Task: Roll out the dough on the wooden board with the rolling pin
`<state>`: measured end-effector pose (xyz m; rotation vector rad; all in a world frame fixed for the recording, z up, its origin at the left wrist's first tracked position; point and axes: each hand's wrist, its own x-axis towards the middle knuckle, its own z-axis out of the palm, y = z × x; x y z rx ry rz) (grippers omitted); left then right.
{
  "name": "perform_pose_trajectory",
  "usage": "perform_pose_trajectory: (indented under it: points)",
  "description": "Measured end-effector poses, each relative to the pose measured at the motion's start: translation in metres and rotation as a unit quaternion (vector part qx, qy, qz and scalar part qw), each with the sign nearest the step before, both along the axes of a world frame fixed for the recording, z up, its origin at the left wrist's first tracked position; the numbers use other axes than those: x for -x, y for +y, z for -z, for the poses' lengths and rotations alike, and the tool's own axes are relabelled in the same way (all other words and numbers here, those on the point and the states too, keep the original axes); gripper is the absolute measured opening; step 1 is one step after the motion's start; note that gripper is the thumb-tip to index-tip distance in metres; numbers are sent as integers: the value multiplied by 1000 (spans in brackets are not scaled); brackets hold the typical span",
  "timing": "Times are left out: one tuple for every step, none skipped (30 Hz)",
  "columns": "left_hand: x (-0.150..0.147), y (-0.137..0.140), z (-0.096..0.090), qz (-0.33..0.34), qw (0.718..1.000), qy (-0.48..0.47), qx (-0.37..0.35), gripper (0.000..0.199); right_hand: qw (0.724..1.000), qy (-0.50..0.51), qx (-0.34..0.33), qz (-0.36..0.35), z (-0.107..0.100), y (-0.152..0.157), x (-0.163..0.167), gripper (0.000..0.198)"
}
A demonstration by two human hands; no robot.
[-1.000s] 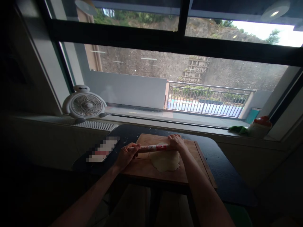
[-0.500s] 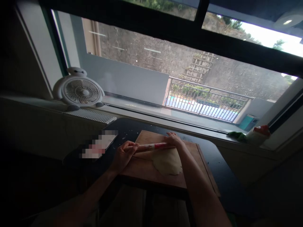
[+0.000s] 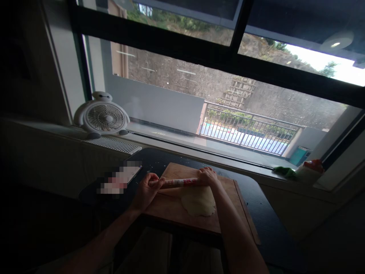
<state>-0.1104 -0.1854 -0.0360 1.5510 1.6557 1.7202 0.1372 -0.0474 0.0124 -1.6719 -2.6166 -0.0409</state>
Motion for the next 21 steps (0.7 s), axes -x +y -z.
perform_pose_trajectory:
  points:
    - [0,1,1,-15,1000,-4,-4,29,1000,2,1,12,0,7,5,30]
    - [1,2,2,-25,1000,-7,-7,30,1000,4,3,24,0,14,10,31]
    - [1,3,3,-28,1000,-10,-7,31,999,6,4,36,0,19,15,33]
    - [2,3,3,-28,1000,-11,-5,31,999,9,5,47,0,22,17,35]
    - [2,3,3,-28,1000,-11,-2,32,998,11,5,56,1,24,18,39]
    - [2,3,3,-28,1000,-11,1,32,998,13,6,60,1,23,18,42]
    - [2,3,2,-27,1000,-13,5,32,998,14,7,59,2,20,15,43]
    - [2,3,1,-26,1000,-16,6,33,999,13,9,52,3,14,11,41]
    - [1,2,-1,-24,1000,-19,6,33,999,11,9,39,4,7,5,38]
    - [1,1,-3,-22,999,-23,4,33,1000,8,8,25,4,-2,-2,34]
    - [0,0,-4,-19,1000,-24,3,32,1000,6,4,12,5,-12,-8,31]
    - [-1,-1,-6,-17,1000,-25,2,31,1000,4,-2,3,6,-22,-15,30]
    - [-1,-1,-8,-16,1000,-24,1,31,1000,4,-9,0,7,-31,-21,31]
    - [-2,-2,-9,-16,1000,-23,2,30,1000,5,-16,0,8,-39,-25,33]
    - [-2,-2,-9,-15,1000,-23,3,30,1000,6,-21,3,8,-44,-28,35]
    - [-2,-2,-10,-14,1000,-24,5,30,1000,6,-25,7,9,-47,-30,37]
    - [-2,-2,-10,-13,1000,-25,8,30,1000,5,-26,10,10,-47,-30,37]
    - [-1,-1,-9,-13,1000,-25,12,31,1000,3,-26,11,10,-44,-29,36]
    - [-1,-1,-8,-15,999,-25,17,31,1000,2,-25,11,9,-38,-27,34]
    - [0,-1,-7,-17,999,-24,22,32,1000,0,-24,9,9,-31,-23,32]
    - [1,0,-6,-17,999,-22,29,33,1000,-1,-21,5,8,-22,-19,30]
